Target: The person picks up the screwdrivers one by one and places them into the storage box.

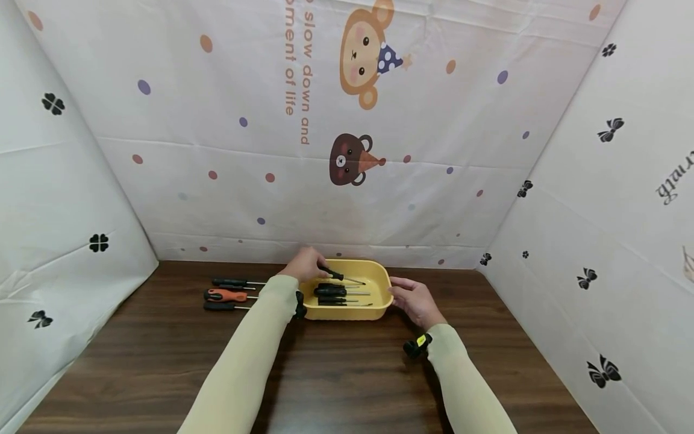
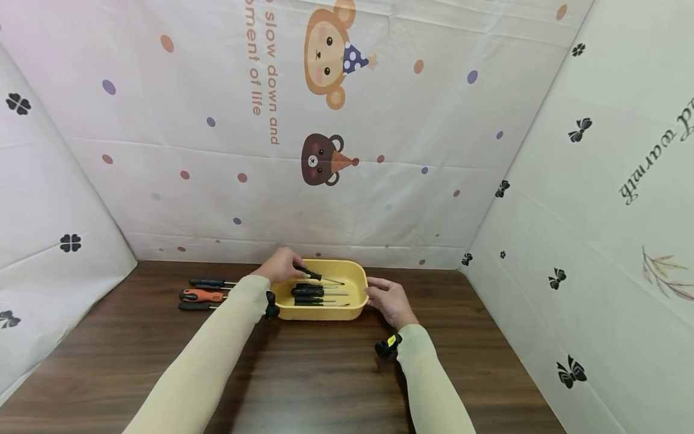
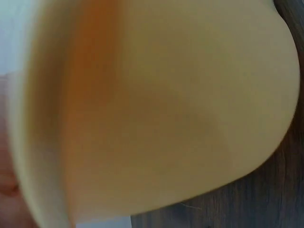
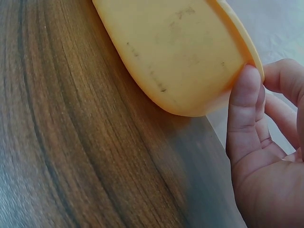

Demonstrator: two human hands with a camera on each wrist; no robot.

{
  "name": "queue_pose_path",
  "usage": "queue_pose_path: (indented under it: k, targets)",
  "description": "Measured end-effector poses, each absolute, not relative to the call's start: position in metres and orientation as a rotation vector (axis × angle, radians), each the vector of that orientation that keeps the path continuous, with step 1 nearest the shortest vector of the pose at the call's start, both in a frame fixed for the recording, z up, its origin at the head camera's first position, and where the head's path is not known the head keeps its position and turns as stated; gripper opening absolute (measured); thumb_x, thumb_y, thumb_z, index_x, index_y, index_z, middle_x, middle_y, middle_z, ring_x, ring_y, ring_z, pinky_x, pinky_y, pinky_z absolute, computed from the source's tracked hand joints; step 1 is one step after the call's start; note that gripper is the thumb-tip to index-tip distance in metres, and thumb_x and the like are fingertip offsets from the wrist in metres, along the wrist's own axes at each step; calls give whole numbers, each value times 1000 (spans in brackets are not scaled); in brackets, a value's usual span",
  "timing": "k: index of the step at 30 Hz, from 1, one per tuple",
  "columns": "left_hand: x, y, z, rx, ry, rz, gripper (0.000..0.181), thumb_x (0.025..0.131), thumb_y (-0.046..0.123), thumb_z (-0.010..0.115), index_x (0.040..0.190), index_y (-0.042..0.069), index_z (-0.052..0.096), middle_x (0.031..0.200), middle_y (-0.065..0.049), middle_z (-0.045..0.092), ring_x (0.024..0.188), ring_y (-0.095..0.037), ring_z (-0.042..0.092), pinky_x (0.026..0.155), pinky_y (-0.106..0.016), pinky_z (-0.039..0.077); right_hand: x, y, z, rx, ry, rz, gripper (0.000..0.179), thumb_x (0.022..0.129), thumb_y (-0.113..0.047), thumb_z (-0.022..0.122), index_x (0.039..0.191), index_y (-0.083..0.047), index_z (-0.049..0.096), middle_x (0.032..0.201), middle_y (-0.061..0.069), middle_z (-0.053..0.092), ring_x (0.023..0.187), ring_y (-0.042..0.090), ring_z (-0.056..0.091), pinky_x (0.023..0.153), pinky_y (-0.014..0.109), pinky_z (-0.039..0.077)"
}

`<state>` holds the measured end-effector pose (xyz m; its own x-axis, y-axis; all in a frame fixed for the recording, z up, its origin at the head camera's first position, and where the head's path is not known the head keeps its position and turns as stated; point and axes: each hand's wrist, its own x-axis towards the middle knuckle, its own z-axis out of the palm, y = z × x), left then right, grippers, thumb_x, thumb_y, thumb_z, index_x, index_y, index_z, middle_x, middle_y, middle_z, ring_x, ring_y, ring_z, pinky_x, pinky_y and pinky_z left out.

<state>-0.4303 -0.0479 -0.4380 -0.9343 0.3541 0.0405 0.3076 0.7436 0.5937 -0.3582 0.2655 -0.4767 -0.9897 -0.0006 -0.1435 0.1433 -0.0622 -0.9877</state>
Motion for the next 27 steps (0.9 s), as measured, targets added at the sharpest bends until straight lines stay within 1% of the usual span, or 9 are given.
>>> queue_pose_path:
  k: [7,10,14,16,21,27]
  targets:
    - [-426,-45,-433,647,2910,738,7,90,16,80,94,12,84,96,-3,78,86,-15,67,79,-33,58,-358,266,-478,149,2077,-2210,46,94,1,69,139,6,59,130,22,67,84,15,73,72,27,62]
    - [-425,-44,-432,674,2912,688,6,91,15,79,93,11,83,93,-2,78,81,-14,65,76,-33,57,-358,266,-478,134,2077,-2202,47,95,1,69,141,6,57,134,24,65,84,14,73,72,26,62]
    - [-426,-43,-434,695,2914,628,9,94,13,76,99,10,83,97,-3,78,82,-13,66,76,-32,57,-358,267,-478,118,2068,-2205,48,96,1,68,142,7,55,135,25,63,84,14,73,72,25,61]
    - [-427,-42,-435,713,2918,584,11,95,11,74,101,10,82,99,-3,77,84,-14,67,78,-33,58,-358,267,-479,110,2066,-2207,49,96,1,68,142,8,55,135,25,63,83,13,73,72,25,61]
    - [-429,-41,-439,770,2951,464,11,94,8,74,101,10,82,100,-4,77,91,-17,70,84,-35,60,-358,267,-479,109,2066,-2210,48,96,1,68,142,8,55,133,24,65,82,13,73,71,25,61]
    - [-430,-39,-444,759,2965,443,11,92,8,76,100,12,83,100,-3,78,92,-18,72,85,-37,61,-358,266,-477,127,2065,-2215,48,95,2,68,141,8,56,126,20,69,79,13,73,70,26,61]
